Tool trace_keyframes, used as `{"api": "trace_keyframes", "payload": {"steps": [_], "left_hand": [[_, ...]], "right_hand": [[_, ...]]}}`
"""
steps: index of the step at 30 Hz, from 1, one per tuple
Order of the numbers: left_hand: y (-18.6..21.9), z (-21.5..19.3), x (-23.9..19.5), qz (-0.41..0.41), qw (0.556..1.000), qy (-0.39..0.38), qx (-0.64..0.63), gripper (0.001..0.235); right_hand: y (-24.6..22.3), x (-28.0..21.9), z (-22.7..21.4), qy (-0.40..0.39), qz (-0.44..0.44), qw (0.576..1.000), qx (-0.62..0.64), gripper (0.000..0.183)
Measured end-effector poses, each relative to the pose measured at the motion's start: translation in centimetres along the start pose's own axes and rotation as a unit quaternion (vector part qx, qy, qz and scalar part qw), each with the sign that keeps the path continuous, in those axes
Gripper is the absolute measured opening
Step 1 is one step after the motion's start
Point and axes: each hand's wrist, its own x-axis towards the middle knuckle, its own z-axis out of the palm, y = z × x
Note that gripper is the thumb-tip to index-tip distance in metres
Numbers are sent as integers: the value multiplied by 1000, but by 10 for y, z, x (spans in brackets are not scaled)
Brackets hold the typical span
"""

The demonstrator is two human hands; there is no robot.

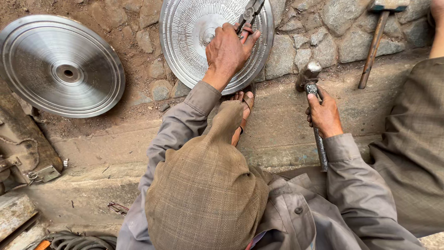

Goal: The person sits on the ground and uses a hammer and pliers to shape a small metal piece on top of a large circular metal disc. The person repeatedly strikes the metal piece with the hammer while holding it with pliers.

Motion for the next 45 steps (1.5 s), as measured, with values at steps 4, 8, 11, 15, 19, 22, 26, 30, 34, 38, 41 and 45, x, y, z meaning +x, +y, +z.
{"api": "trace_keyframes", "payload": {"steps": [4, 8, 11, 15, 19, 22, 26, 30, 34, 38, 41, 45], "left_hand": [[-3, 11, -10, 19, 1000, 10, -2, 82], [-3, 13, -8, 8, 1000, -5, -15, 82], [-2, 15, -6, -1, 1000, -19, -15, 83], [1, 20, -5, 1, 1000, 10, 5, 83], [3, 25, -7, 7, 999, 37, 35, 81], [4, 27, -8, 9, 998, 19, 55, 81], [3, 31, -10, 6, 996, 19, 82, 79], [11, 36, -13, 2, 989, 73, 125, 76], [12, 40, -15, -2, 990, 76, 122, 75], [10, 44, -13, -1, 989, 93, 112, 71], [12, 42, -15, 6, 989, 91, 117, 68], [12, 35, -14, 35, 977, 139, 159, 62]], "right_hand": [[0, 1, 1, 2, 3, 1000, -3, 48], [-4, 3, 2, 3, -2, 1000, -19, 49], [-4, 2, 2, 5, 4, 1000, -24, 50], [-2, 4, 1, 1, 5, 1000, -17, 51], [-1, 5, 1, 0, 5, 1000, -23, 52], [-6, 2, 0, -2, 1, 1000, -15, 52], [-34, -17, -3, 11, -22, 997, -69, 54], [-93, -51, -20, -27, -159, 987, -22, 53], [-153, -80, -50, -29, -430, 902, -9, 46], [-191, -38, -22, 30, -609, 791, 54, 42], [-192, 14, 19, 40, -642, 763, -73, 20], [-168, 44, 38, 0, -519, 823, -232, 43]]}}
